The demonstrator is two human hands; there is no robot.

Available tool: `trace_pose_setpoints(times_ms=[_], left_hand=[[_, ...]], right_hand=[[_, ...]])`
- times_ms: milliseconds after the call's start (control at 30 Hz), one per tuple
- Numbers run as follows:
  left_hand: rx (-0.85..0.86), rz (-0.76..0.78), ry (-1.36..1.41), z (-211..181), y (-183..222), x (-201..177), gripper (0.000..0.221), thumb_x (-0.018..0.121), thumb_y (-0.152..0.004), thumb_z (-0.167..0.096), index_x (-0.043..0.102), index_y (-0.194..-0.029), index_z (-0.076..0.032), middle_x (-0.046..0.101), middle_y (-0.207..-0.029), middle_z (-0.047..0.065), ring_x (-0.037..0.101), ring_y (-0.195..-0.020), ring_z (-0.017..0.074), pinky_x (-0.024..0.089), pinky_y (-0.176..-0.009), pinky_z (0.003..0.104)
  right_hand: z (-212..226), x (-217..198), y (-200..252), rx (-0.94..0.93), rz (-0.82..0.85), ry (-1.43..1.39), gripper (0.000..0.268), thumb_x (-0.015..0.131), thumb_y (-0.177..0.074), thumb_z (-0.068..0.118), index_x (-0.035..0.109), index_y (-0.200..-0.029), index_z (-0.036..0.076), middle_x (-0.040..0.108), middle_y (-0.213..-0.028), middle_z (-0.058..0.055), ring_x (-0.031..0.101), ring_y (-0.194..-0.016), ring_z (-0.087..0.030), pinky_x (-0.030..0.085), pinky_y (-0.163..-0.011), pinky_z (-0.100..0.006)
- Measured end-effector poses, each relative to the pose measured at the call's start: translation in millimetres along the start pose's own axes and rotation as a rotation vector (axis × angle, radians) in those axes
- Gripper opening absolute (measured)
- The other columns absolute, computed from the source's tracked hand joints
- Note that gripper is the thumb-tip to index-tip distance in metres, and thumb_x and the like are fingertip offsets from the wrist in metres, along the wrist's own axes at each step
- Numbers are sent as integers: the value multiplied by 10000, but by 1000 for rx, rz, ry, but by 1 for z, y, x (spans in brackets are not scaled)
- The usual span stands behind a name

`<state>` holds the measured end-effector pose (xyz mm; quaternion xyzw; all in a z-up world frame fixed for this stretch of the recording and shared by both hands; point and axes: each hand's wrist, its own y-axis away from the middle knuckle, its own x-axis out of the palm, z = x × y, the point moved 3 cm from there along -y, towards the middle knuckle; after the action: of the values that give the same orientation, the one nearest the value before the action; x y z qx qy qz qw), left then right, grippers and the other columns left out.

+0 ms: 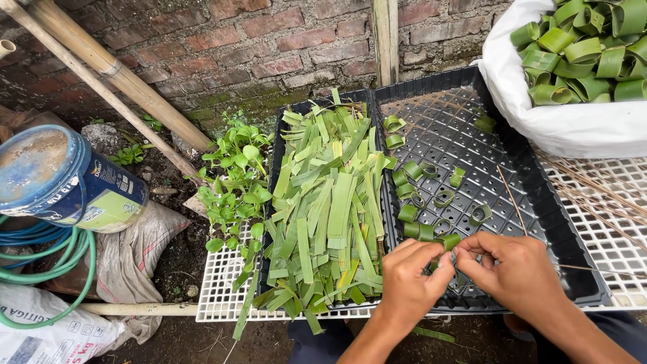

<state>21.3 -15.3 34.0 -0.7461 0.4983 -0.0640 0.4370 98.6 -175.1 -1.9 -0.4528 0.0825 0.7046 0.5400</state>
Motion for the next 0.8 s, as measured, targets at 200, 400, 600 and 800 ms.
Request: trace_pose_setpoints(times_ms=[200, 400, 600, 800], left_hand=[[-89, 62, -1, 20, 10, 10, 111, 614, -942, -3, 715, -929, 43, 682, -743, 126, 564, -621, 173, 438, -502, 306], [-639, 334, 573, 40, 9, -6, 176, 681, -969, -46, 745, -1127, -1, 732, -845, 85, 647, -652, 93, 543, -573, 192], [-243, 206, 62, 21, 1, 0, 156, 585, -953, 20, 733, -943, 70, 670, -733, 117, 567, -568, 144, 467, -411, 224], [-113, 12, -180, 27, 5, 11, 203, 611, -979, -121, 747, -1006, 26, 744, -862, 131, 565, -517, 162, 436, -420, 333]], right_hand=[[6, 4, -3, -69, 25, -34, 163, 692, -893, 285, 786, -993, 197, 825, -874, 93, 756, -661, -117, 559, -679, -302], [11, -13, -23, -309, 175, -261, 147, 756, -843, 263, 800, -901, 135, 826, -862, 38, 741, -822, -181, 559, -821, -353], [5, 0, -11, -181, 47, -2, 120, 716, -883, 301, 798, -908, 217, 811, -900, 109, 732, -814, -108, 444, -821, -345], [1, -5, -18, 107, 232, 243, 204, 612, -931, 399, 779, -1011, 313, 812, -975, 154, 761, -796, -189, 553, -830, -361]])
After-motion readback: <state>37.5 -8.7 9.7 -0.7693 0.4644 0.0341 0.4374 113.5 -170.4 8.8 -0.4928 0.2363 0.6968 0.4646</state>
